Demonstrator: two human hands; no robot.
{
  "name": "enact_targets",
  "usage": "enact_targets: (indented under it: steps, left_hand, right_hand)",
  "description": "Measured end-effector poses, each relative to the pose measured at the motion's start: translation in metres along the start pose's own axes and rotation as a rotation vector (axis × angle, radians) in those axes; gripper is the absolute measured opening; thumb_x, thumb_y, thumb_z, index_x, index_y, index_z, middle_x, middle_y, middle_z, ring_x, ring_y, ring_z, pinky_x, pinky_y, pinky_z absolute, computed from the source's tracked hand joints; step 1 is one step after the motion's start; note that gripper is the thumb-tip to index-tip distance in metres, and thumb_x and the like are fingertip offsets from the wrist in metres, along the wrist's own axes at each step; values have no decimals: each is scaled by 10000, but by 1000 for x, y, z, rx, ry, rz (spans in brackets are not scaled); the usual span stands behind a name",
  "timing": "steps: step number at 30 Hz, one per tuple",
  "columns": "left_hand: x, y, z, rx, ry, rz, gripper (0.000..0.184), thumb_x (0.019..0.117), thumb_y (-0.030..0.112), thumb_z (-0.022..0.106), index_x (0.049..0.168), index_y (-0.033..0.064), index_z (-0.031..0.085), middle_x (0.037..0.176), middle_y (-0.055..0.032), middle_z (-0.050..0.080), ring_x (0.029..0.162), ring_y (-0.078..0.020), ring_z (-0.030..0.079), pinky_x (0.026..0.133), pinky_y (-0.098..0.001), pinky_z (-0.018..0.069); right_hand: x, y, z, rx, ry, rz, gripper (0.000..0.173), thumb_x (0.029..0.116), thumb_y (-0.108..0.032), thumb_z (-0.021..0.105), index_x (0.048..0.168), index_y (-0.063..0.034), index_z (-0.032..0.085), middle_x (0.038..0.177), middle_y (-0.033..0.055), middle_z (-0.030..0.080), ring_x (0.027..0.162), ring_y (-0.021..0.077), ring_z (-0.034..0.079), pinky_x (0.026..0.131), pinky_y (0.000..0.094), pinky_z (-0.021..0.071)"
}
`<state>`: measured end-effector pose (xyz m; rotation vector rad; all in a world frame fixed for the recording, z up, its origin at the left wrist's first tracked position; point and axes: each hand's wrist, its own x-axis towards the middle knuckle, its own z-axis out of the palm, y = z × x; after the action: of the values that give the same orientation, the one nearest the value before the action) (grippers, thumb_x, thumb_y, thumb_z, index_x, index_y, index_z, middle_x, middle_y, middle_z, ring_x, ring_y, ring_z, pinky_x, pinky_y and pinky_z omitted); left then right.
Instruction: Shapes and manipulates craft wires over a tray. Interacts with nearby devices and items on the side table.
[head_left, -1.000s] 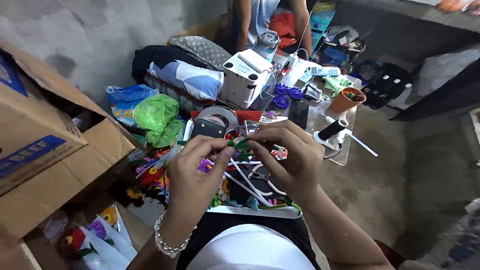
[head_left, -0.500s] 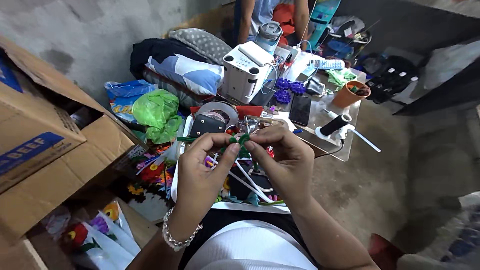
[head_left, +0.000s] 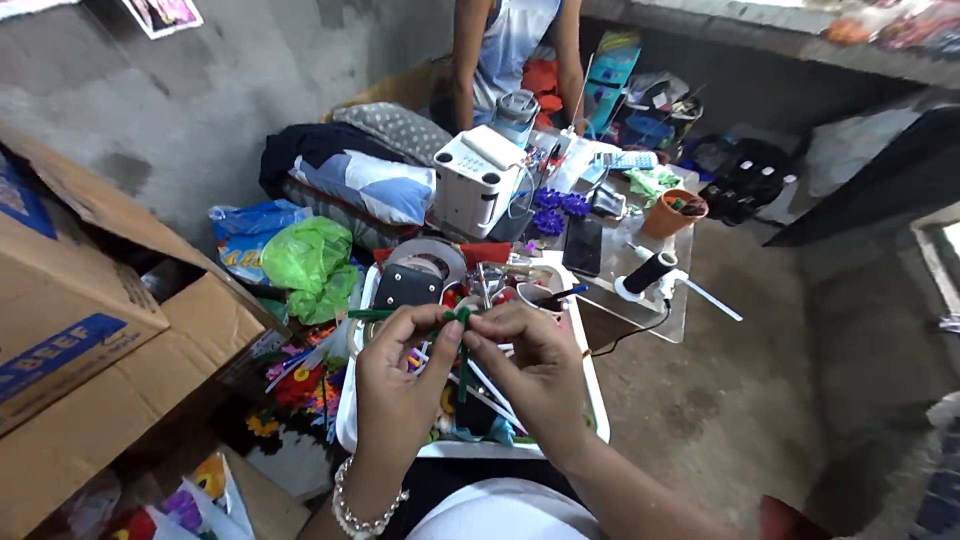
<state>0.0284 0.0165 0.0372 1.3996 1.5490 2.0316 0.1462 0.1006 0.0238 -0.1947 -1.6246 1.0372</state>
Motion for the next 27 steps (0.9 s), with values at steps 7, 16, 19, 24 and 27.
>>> enact_targets:
  steps: [7,16,19,24,27]
  left_hand:
    - [-3,-1,3,-59,-7,61,142,979,178,680,1082,82,701,1015,72,711,909,-16,682,821,-177,588]
    - [-6,0,6,-74,-35,59,99,984,211,681,1072,186,718,1005,120,701,876,-2,674,784,-166,585]
    - [-8,-1,5,-78,-38,52,91,992,204,668,1067,195,720,1015,126,702,886,3,671,786,-159,577]
    - [-11,-2,4,-114,-16,32,95,1002,178,650,1065,199,718,1013,131,709,893,2,677,805,-162,577]
    - [-14,3,6,-149,14,-9,107,1002,148,643,1059,203,715,1007,136,719,885,6,685,796,-163,585]
  right_hand:
    - [-2,-1,-1,0,12,-35,126,917,-32,725,1037,4,711,992,60,725,909,71,699,824,219,601]
    - [-7,-5,-4,36,57,-78,143,877,24,738,1020,32,735,965,93,728,903,91,701,799,226,605]
    - [-8,-5,-2,27,66,-97,126,849,48,737,974,33,742,931,103,718,874,85,693,760,203,595]
    - [-10,-6,-3,-128,26,-163,91,875,3,724,958,-7,762,941,94,720,921,119,678,816,235,572]
    - [-10,-6,-4,-164,38,-185,91,879,-16,730,964,-22,762,939,69,739,910,123,680,872,290,551]
